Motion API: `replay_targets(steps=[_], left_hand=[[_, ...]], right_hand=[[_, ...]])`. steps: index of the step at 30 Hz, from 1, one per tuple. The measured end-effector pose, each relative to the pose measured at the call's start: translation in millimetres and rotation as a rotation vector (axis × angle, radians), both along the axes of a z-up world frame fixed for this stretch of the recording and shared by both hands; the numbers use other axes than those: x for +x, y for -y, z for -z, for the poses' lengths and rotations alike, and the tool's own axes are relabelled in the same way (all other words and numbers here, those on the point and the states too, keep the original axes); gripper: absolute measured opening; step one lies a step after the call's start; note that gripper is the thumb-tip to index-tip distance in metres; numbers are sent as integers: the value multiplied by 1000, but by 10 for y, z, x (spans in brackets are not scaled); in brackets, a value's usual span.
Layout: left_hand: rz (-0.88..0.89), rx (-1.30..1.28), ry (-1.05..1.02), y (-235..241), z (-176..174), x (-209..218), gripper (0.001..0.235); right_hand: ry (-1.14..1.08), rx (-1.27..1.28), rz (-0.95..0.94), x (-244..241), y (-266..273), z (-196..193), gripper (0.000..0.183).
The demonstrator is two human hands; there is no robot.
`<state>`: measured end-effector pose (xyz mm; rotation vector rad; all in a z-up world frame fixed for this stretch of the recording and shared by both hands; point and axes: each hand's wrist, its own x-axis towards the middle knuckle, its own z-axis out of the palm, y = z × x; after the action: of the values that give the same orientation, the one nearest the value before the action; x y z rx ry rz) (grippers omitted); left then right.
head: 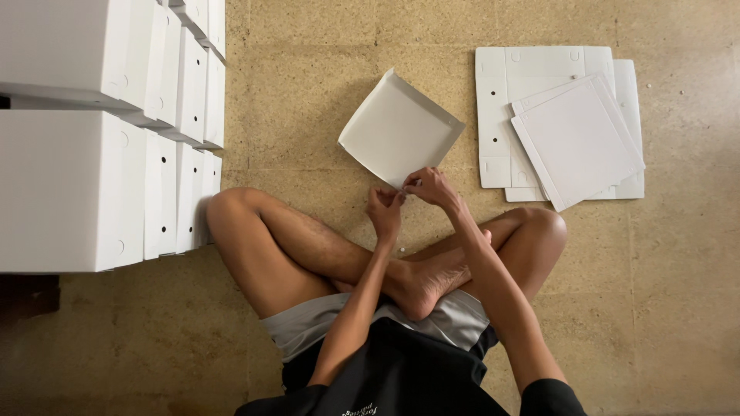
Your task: The person sits on the floor and assembles a white cardboard box by folding and tucking the flaps into place. They manipulate the box flaps by hand to form the structure.
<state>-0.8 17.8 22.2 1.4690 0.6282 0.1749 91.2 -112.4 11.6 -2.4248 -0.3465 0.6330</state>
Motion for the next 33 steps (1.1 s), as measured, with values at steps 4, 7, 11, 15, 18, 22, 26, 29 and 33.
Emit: replay_targets(steps=[4,7,11,15,18,22,26,29,33], left_hand=[[140,231,74,-177,-280,-28,31],[440,795,284,-315,-333,104,23],[838,906,495,-417,98,442,21],[986,813,556,-500,55,584,24],[1029,691,509,-488,-51,605,22],[1048,603,473,-516,146,679,20],[1128,607,443,-537,217,735,16],[1152,675,458,-532,107,765,16],[1177,678,472,-551,98,790,12]], right_hand=[[-24,-72,-57,60,-45,-7,11],[-18,-93,-79,135,2,302,18],[-47,-136,-121,233,61,318,28],[-444,122,19,190,-37,-429,35],[-469,121,11,228,-26,-345,33],[-489,119,7,266,-30,-359,32],[-487,111,-11,287,-2,-259,30],[-484,129,-4,265,-20,-315,30],[-506,159,42,249,-2,-263,31]])
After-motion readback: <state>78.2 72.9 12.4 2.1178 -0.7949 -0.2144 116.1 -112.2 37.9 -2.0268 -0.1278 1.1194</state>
